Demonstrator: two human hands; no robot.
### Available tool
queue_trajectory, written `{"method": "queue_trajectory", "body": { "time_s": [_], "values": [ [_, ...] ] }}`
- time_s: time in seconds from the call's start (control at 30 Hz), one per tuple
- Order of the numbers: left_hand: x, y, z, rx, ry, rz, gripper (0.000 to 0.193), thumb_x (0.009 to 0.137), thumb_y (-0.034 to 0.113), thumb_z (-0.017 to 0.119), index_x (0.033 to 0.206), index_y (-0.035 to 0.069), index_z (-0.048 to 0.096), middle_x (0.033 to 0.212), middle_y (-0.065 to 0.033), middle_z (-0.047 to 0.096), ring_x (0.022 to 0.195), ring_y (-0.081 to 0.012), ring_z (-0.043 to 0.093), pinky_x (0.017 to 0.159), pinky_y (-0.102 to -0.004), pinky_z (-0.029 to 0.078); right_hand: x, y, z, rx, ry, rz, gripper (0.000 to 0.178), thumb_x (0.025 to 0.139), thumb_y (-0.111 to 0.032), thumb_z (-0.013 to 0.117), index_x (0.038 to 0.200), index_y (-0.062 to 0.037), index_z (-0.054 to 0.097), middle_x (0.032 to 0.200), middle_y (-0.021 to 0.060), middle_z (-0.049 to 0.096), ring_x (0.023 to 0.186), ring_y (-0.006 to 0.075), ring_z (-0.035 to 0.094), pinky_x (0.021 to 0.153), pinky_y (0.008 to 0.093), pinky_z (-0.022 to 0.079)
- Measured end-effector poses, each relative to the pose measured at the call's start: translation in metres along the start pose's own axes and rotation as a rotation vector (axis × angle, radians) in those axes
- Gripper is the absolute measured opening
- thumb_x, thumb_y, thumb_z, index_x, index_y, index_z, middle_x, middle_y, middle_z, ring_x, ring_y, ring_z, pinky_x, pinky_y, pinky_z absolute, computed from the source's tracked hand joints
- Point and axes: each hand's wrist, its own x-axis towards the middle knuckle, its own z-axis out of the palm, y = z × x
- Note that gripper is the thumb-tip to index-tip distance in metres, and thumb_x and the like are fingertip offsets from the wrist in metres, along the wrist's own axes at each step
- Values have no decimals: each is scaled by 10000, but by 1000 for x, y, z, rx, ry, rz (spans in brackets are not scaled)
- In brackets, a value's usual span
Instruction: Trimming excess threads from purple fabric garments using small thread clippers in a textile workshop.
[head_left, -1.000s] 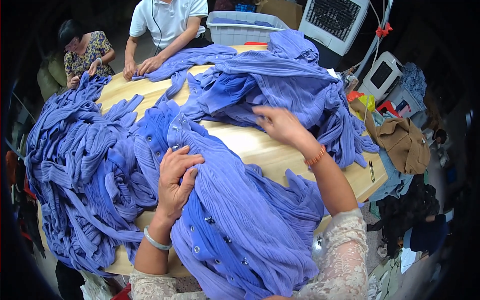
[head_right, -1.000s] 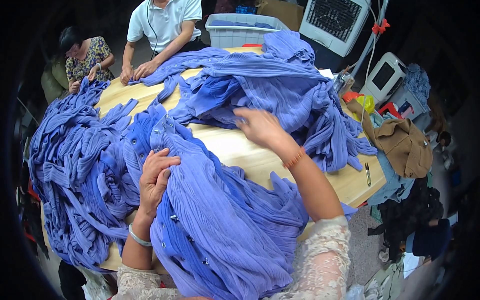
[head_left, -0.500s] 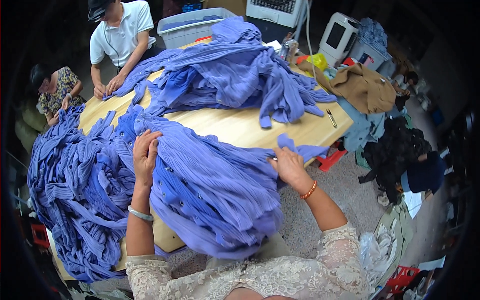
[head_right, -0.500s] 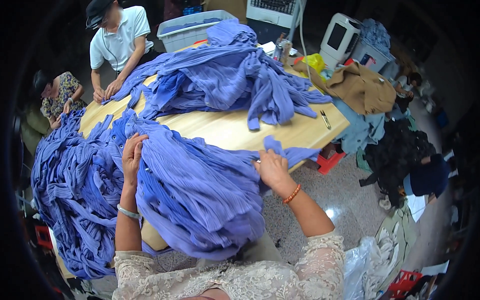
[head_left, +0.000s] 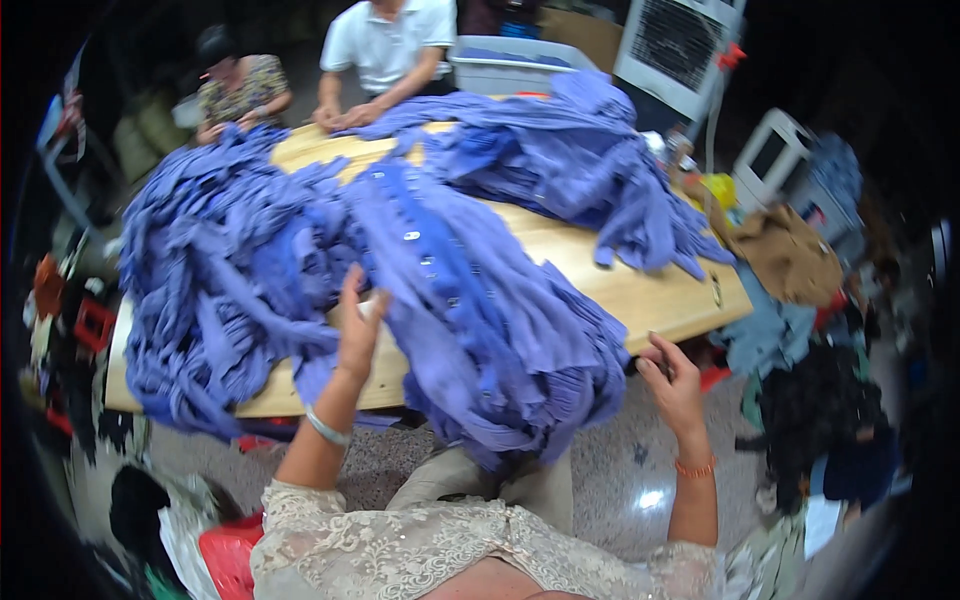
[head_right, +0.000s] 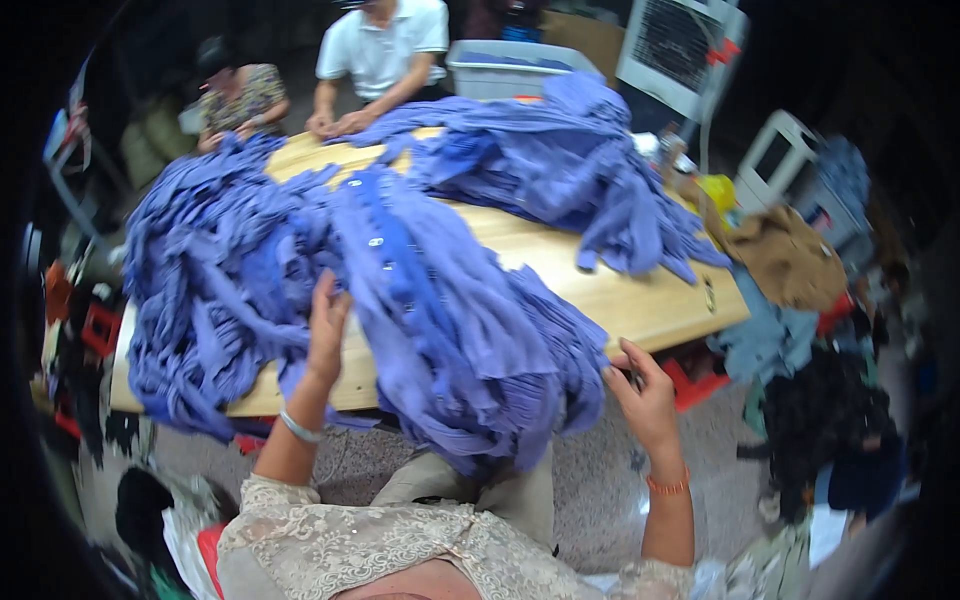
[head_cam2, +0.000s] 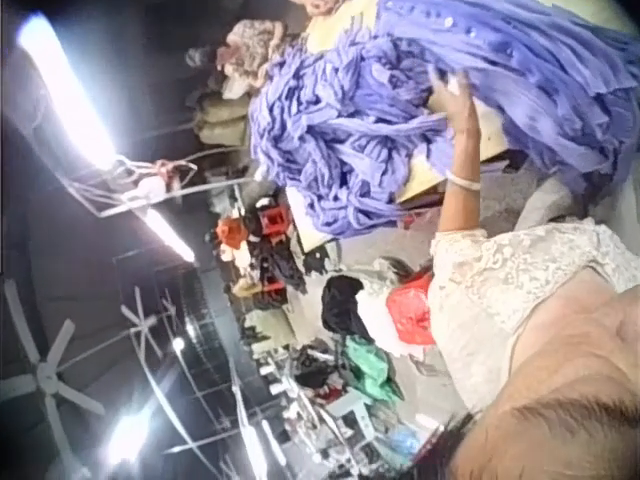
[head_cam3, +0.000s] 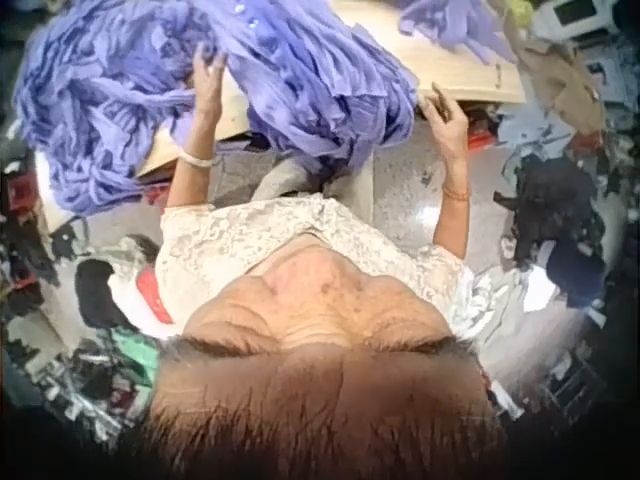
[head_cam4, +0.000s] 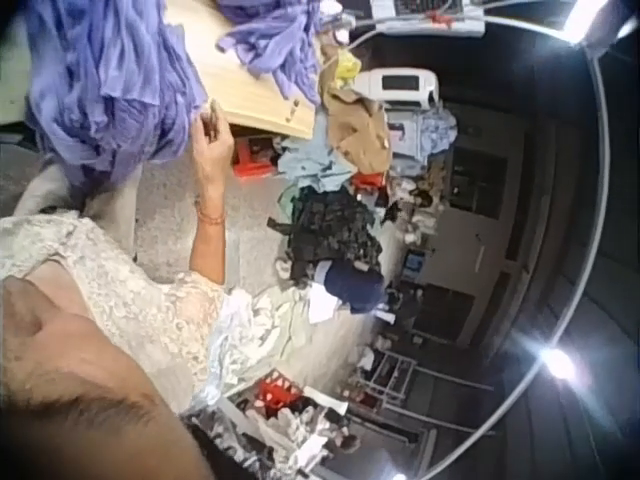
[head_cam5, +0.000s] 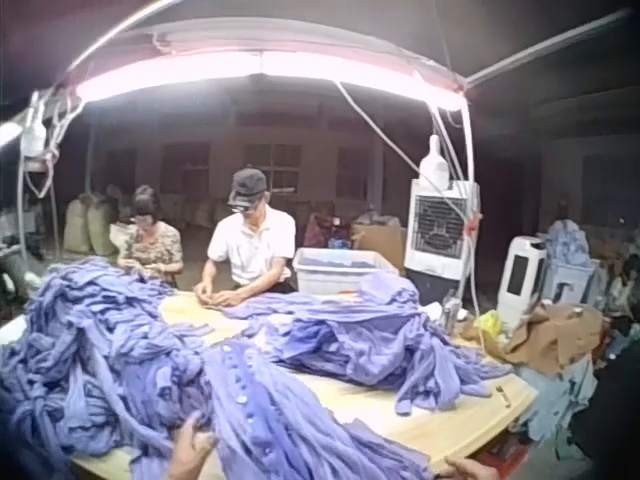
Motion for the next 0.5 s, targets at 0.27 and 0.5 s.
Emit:
{"method": "queue_trajectory", "body": {
  "time_s": [0.27,0.5],
  "values": [
    [-109,-2,42,-447,-326,-473,973,816,286,726,1479,41,57,1413,-186,342,1276,-262,412,1041,-394,382,37,-109,96,-206,-183,-507,671,746,-249,793,1283,27,500,1221,207,564,1120,295,566,933,364,462],
    [-118,10,106,-662,-334,-514,897,772,234,754,1423,4,181,1357,-155,430,1239,-238,447,1034,-363,391,80,-94,124,-532,-204,-534,724,702,-399,791,1244,11,541,1204,198,592,1110,335,580,922,393,468]
  ]
}}
